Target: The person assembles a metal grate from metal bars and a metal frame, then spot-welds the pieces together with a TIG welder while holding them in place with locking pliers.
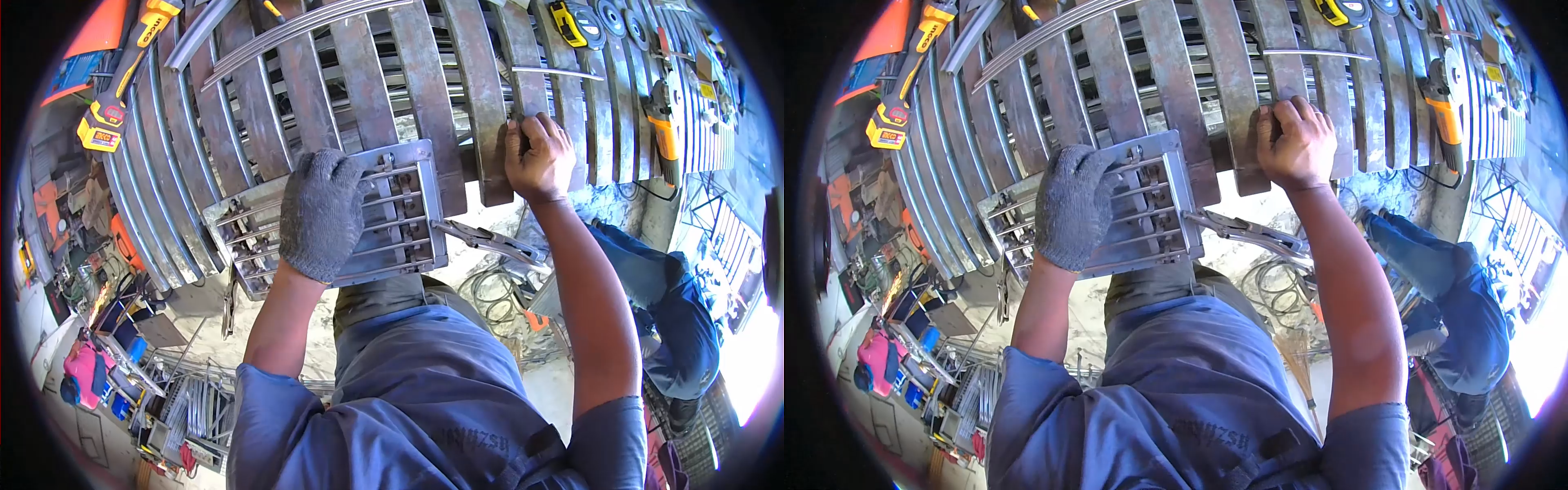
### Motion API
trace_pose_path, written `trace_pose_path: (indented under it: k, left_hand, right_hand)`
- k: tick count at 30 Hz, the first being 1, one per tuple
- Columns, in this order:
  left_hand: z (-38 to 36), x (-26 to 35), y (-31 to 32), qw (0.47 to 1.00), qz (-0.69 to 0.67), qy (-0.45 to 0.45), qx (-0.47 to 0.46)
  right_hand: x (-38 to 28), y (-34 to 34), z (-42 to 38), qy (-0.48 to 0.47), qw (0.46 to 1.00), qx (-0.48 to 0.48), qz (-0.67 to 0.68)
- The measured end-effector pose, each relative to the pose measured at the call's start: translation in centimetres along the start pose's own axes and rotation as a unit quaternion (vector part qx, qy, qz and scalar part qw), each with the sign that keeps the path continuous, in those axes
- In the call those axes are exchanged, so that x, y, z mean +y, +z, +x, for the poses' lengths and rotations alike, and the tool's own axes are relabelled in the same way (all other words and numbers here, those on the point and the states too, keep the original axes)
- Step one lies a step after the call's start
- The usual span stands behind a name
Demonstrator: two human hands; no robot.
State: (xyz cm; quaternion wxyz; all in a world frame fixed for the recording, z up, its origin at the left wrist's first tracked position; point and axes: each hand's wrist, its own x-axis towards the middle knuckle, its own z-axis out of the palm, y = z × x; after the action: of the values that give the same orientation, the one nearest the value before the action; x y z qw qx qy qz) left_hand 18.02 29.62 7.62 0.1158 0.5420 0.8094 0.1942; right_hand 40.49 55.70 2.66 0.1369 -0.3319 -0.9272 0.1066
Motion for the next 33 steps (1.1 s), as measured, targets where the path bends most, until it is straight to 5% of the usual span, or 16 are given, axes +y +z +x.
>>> trace_pose_path:
  k: [16,25,29,33]
  left_hand:
    - [-0.6,-0.2,1.4,0.998,0.005,-0.057,-0.022]
    - [0.4,-0.7,1.1,0.985,-0.154,0.022,0.076]
    - [2.2,0.2,1.2,0.994,-0.084,0.058,-0.028]
    - [2.8,0.1,3.2,0.995,-0.05,0.087,-0.023]
  right_hand:
    - [0.2,0.6,-0.1,-0.006,1.0,0.008,-0.003]
    - [0.3,0.8,-0.2,0.0,1.0,0.007,-0.018]
    - [0.3,0.9,-0.2,-0.003,1.0,0.012,-0.017]
    - [0.1,0.8,-0.1,-0.007,1.0,0.019,0.0]
